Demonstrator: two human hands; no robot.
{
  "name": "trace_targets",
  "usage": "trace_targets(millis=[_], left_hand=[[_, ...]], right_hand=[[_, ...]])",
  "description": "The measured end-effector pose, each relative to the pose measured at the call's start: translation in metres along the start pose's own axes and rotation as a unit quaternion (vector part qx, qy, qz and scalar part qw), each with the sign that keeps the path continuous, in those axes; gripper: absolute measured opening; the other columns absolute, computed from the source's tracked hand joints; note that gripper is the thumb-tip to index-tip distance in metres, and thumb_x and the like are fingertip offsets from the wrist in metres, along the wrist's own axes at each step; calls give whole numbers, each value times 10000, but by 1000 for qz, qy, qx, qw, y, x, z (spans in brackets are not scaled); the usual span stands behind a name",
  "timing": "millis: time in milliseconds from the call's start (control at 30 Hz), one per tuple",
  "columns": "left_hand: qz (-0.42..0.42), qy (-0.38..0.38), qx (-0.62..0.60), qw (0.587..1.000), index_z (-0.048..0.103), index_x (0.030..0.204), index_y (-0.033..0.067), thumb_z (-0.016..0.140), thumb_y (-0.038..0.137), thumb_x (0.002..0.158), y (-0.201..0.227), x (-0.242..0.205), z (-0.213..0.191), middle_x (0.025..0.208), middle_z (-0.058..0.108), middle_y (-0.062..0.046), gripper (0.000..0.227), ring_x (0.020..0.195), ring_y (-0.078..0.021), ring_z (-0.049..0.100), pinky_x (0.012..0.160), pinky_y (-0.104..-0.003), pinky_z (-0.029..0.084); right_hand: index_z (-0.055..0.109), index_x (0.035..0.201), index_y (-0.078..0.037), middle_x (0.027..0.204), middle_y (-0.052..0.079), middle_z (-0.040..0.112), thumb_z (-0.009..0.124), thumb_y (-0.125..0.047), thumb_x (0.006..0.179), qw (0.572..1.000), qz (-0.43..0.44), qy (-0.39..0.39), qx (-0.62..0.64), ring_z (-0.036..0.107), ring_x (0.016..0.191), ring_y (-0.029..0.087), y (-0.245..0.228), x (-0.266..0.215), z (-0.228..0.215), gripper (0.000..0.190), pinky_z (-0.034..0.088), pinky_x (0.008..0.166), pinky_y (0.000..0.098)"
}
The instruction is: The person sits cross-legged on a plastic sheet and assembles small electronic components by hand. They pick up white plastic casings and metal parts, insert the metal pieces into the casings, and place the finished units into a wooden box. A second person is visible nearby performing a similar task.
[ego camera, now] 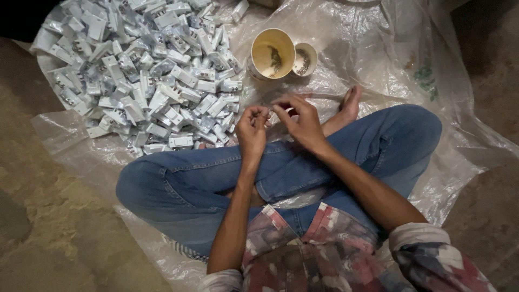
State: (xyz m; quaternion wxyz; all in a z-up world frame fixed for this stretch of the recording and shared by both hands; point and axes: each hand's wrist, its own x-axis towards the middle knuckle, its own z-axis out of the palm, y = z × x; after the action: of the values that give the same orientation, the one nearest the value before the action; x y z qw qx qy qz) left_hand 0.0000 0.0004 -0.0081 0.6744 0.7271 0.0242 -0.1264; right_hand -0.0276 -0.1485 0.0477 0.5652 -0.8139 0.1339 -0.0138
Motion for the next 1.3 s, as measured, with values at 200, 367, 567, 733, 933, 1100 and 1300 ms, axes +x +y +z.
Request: trace_targets(millis=[200, 367, 567, 733, 933, 1100, 1300], left_hand=[[-21, -1, -48, 999, 683, 1023, -10, 664, 101, 998, 4, 0, 1, 855, 688, -26, 115, 752, -79, 654, 655, -234, 562], [-29, -1, -66, 997, 683, 1019, -3, 678, 98, 994, 0, 1, 1, 827, 671, -16, 104, 708, -70, 623, 626, -222, 551], [-14, 8, -49, 999, 678, 1016, -6, 688, 104, 1001, -6, 1, 3, 818, 675, -14, 112, 697, -68, 613, 618, -215, 504], [-24, -1, -67, 997, 672, 1023, 5, 674, 107, 1004, -4, 1, 1, 831, 676, -9, 104, 707, -64, 636, 628, -221, 534], [-29, -6, 9, 1000, 671, 1028, 15, 675, 107, 1003, 2, 1, 2, 843, 697, -48, 96, 726, -101, 647, 625, -248, 528], [39, -24, 41, 998, 580, 1036, -2, 553, 205, 1070, 2, -1, 4, 827, 657, -97, 212, 702, -157, 655, 623, -304, 521], [10, -33, 54, 998, 609, 955, 12, 486, 263, 1087, 3, -1, 3, 673, 619, -78, 309, 589, -152, 623, 551, -323, 487]], right_hand=[[698, 1122, -33, 1178, 98, 694, 682, -2, 937, 991, -131, 5, 23, 686, 1096, 168, -6, 0, -3, 188, 570, 881, 292], [697, 1147, -39, 1096, 80, 683, 744, -28, 925, 999, -29, 1, 21, 695, 968, 151, -8, -1, -1, 228, 562, 782, 271], [691, 1160, -39, 1115, 62, 708, 680, -7, 951, 988, -152, 13, 16, 702, 1031, 150, -3, 0, -2, 212, 570, 908, 293], [692, 1155, -3, 1091, 96, 690, 739, -63, 923, 996, -76, 25, 26, 693, 962, 149, -6, 0, -1, 244, 567, 771, 276], [732, 1097, -17, 952, 85, 720, 739, -88, 936, 997, -75, -14, -24, 710, 830, 156, -6, 2, -1, 176, 562, 719, 287], [722, 1086, -12, 967, 123, 720, 732, -41, 932, 987, -148, -11, -68, 703, 862, 240, -8, -1, -2, 157, 540, 757, 340], [691, 1113, -19, 979, 134, 691, 717, -17, 919, 983, -165, -23, -81, 698, 879, 269, -14, -2, 1, 195, 535, 769, 355]])
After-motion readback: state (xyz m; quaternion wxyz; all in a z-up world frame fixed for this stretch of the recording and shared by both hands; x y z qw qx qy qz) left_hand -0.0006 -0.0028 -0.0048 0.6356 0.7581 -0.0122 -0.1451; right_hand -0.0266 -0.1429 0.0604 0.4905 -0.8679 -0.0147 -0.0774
